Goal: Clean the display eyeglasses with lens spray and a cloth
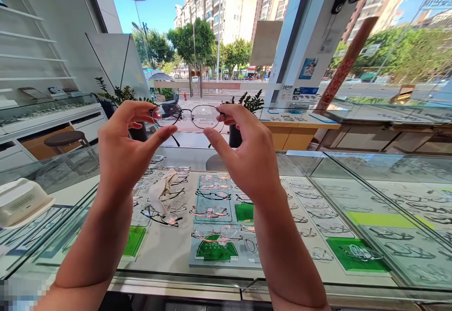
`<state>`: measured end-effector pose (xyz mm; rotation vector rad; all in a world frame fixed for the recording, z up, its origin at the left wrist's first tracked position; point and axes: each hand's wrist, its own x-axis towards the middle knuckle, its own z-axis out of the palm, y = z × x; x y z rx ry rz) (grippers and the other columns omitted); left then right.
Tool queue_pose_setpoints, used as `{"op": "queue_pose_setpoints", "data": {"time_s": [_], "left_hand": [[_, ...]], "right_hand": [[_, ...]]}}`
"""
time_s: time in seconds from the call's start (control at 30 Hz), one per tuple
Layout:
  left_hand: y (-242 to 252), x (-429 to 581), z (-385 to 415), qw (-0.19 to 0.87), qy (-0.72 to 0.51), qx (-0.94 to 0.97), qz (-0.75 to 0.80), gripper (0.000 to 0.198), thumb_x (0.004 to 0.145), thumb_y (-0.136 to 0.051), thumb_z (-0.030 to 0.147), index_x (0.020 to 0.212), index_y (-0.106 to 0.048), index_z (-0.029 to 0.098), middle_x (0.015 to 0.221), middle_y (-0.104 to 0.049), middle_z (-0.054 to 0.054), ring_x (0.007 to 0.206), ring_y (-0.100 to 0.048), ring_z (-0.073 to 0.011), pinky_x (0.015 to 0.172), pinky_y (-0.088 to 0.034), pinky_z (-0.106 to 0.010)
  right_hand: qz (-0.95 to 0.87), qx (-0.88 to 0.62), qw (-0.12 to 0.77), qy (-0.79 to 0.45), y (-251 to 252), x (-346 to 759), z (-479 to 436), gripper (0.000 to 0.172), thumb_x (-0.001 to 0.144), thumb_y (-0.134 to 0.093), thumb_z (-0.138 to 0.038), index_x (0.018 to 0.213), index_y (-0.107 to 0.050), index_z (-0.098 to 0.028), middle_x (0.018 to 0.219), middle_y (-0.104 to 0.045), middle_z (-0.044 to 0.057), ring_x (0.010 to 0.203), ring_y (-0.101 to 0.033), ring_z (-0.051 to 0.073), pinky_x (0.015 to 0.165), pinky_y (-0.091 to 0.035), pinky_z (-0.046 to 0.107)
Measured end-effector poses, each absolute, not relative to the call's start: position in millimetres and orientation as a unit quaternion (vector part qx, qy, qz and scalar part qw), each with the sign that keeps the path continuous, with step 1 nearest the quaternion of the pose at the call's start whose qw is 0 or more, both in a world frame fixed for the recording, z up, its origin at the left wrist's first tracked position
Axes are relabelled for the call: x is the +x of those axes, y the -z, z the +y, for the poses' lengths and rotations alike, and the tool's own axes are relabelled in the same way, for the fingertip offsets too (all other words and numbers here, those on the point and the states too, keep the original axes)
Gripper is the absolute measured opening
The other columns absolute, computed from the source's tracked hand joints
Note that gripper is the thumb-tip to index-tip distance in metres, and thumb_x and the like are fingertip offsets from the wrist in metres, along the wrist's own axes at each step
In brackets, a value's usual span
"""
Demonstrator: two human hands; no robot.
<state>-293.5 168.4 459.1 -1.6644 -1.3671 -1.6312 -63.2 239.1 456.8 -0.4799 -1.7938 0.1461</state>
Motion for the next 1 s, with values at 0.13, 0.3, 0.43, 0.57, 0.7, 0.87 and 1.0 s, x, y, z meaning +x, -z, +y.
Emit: {"op": "queue_pose_setpoints", "data": {"time_s": [0.13, 0.3, 0.43, 0.57, 0.7, 0.87, 1.0], "left_hand": [[-459.0, -292.8, 168.2, 0.202, 0.596, -0.601, -0.493, 0.047, 0.086, -0.092, 0.057, 0.115, -0.071, 0.027, 0.109, -0.080, -0.003, 0.095, -0.075, -0.0214, 0.089, -0.062, -0.038], [-460.7, -292.0, 166.1, 0.160, 0.601, -0.602, -0.500, 0.046, 0.084, -0.093, 0.055, 0.114, -0.072, 0.029, 0.112, -0.081, -0.004, 0.098, -0.076, -0.0225, 0.089, -0.062, -0.039], [-461.9, -291.7, 164.8, 0.144, 0.602, -0.601, -0.505, 0.044, 0.084, -0.094, 0.054, 0.113, -0.072, 0.029, 0.113, -0.081, -0.004, 0.100, -0.076, -0.0233, 0.088, -0.061, -0.039], [-462.4, -291.9, 164.8, 0.133, 0.597, -0.603, -0.512, 0.045, 0.084, -0.094, 0.054, 0.113, -0.072, 0.029, 0.112, -0.082, -0.004, 0.101, -0.077, -0.0234, 0.086, -0.060, -0.037], [-462.1, -293.2, 166.5, 0.122, 0.595, -0.607, -0.513, 0.045, 0.084, -0.093, 0.055, 0.113, -0.072, 0.028, 0.111, -0.082, -0.004, 0.102, -0.077, -0.0231, 0.087, -0.060, -0.037], [-461.0, -296.3, 170.0, 0.099, 0.592, -0.616, -0.510, 0.042, 0.086, -0.093, 0.050, 0.113, -0.072, 0.027, 0.112, -0.082, -0.005, 0.102, -0.079, -0.0233, 0.089, -0.060, -0.038], [-459.9, -299.4, 173.6, 0.069, 0.593, -0.628, -0.498, 0.040, 0.086, -0.092, 0.046, 0.115, -0.072, 0.027, 0.113, -0.082, -0.005, 0.102, -0.079, -0.0234, 0.087, -0.062, -0.038]], "right_hand": [[-0.771, -0.214, 0.598, -0.045, -458.2, -61.9, 236.6, 0.033, 0.100, -0.079, -0.042, 0.128, -0.073, -0.027, 0.119, -0.082, 0.007, 0.108, -0.077, 0.028, 0.097, -0.063, 0.049], [-0.773, -0.223, 0.593, -0.033, -460.2, -60.6, 233.3, 0.033, 0.099, -0.079, -0.044, 0.127, -0.073, -0.027, 0.117, -0.082, 0.008, 0.107, -0.077, 0.029, 0.095, -0.063, 0.049], [-0.773, -0.225, 0.593, -0.025, -461.1, -61.1, 231.4, 0.032, 0.098, -0.078, -0.044, 0.126, -0.073, -0.028, 0.116, -0.082, 0.007, 0.107, -0.077, 0.029, 0.096, -0.062, 0.049], [-0.771, -0.223, 0.596, -0.019, -461.0, -61.9, 231.0, 0.031, 0.098, -0.078, -0.043, 0.125, -0.073, -0.028, 0.115, -0.081, 0.007, 0.107, -0.076, 0.029, 0.097, -0.061, 0.050], [-0.772, -0.224, 0.595, -0.013, -460.7, -62.1, 232.2, 0.032, 0.098, -0.078, -0.043, 0.125, -0.072, -0.028, 0.113, -0.079, 0.007, 0.106, -0.075, 0.029, 0.098, -0.061, 0.049], [-0.771, -0.225, 0.596, -0.016, -460.3, -60.9, 232.1, 0.032, 0.097, -0.080, -0.044, 0.123, -0.072, -0.027, 0.110, -0.076, 0.006, 0.101, -0.073, 0.027, 0.094, -0.061, 0.047], [-0.768, -0.224, 0.600, -0.017, -459.5, -60.1, 230.4, 0.032, 0.098, -0.080, -0.046, 0.123, -0.072, -0.028, 0.107, -0.073, 0.005, 0.100, -0.072, 0.027, 0.095, -0.061, 0.047]]}}
